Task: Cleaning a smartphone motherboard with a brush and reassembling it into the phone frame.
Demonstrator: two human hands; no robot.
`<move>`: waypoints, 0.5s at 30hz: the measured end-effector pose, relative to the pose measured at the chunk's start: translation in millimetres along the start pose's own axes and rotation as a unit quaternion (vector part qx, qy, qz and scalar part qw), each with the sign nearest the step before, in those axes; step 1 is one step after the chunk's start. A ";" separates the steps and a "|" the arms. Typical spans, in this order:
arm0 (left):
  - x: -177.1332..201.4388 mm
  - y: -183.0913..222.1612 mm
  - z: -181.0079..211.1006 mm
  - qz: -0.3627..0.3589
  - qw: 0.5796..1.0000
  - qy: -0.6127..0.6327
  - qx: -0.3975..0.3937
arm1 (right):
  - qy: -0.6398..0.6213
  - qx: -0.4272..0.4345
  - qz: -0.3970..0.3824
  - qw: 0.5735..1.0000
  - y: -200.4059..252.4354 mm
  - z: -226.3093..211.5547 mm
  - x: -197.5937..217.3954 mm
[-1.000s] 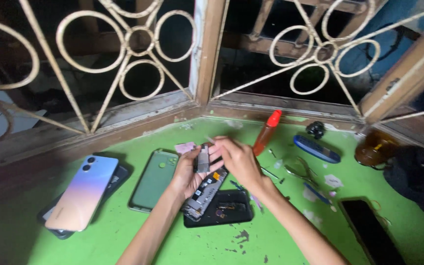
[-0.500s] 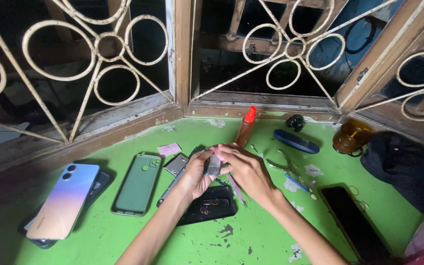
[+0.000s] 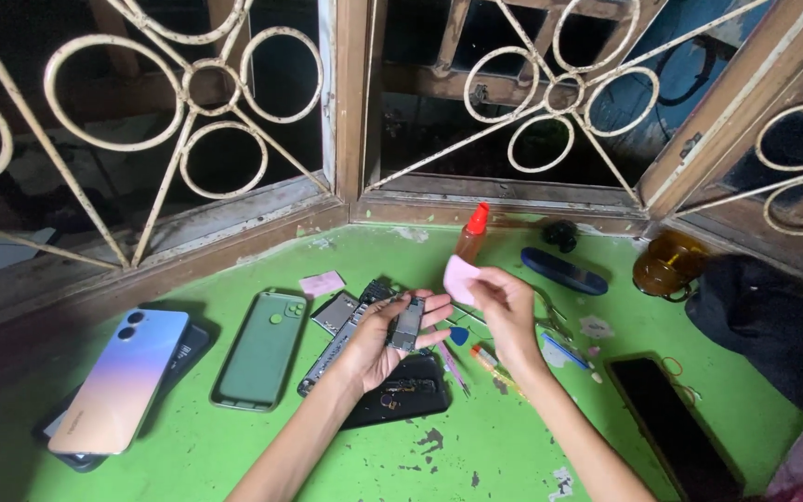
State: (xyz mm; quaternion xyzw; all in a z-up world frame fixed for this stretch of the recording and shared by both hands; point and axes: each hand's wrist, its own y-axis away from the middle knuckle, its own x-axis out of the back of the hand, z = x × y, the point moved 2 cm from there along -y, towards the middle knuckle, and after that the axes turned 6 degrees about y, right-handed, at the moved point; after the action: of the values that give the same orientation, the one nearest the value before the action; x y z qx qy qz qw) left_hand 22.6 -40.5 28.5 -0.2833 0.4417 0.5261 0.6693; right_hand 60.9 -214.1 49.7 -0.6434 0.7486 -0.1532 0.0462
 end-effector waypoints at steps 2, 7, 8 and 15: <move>3.5 -1.1 1.6 0.010 1.000 0.021 0.009 | 0.056 0.100 0.000 0.993 16.3 -9.7 0.7; 13.7 -12.7 -7.3 0.044 0.997 0.045 0.037 | 0.227 0.430 -0.130 0.864 50.4 -7.8 -7.6; 17.6 -17.9 -11.8 0.029 0.999 0.036 0.021 | 0.284 0.459 -0.150 0.828 50.7 3.0 -11.5; 7.2 -13.2 -16.0 0.013 0.999 0.027 0.024 | 0.374 0.462 -0.161 0.788 56.7 30.1 -11.1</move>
State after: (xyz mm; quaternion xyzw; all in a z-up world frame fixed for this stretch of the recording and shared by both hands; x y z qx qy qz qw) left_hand 30.9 -54.5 13.8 -0.2758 0.4759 0.5162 0.6565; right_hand 16.9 -201.3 3.4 -0.5486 0.4327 -0.7148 0.0293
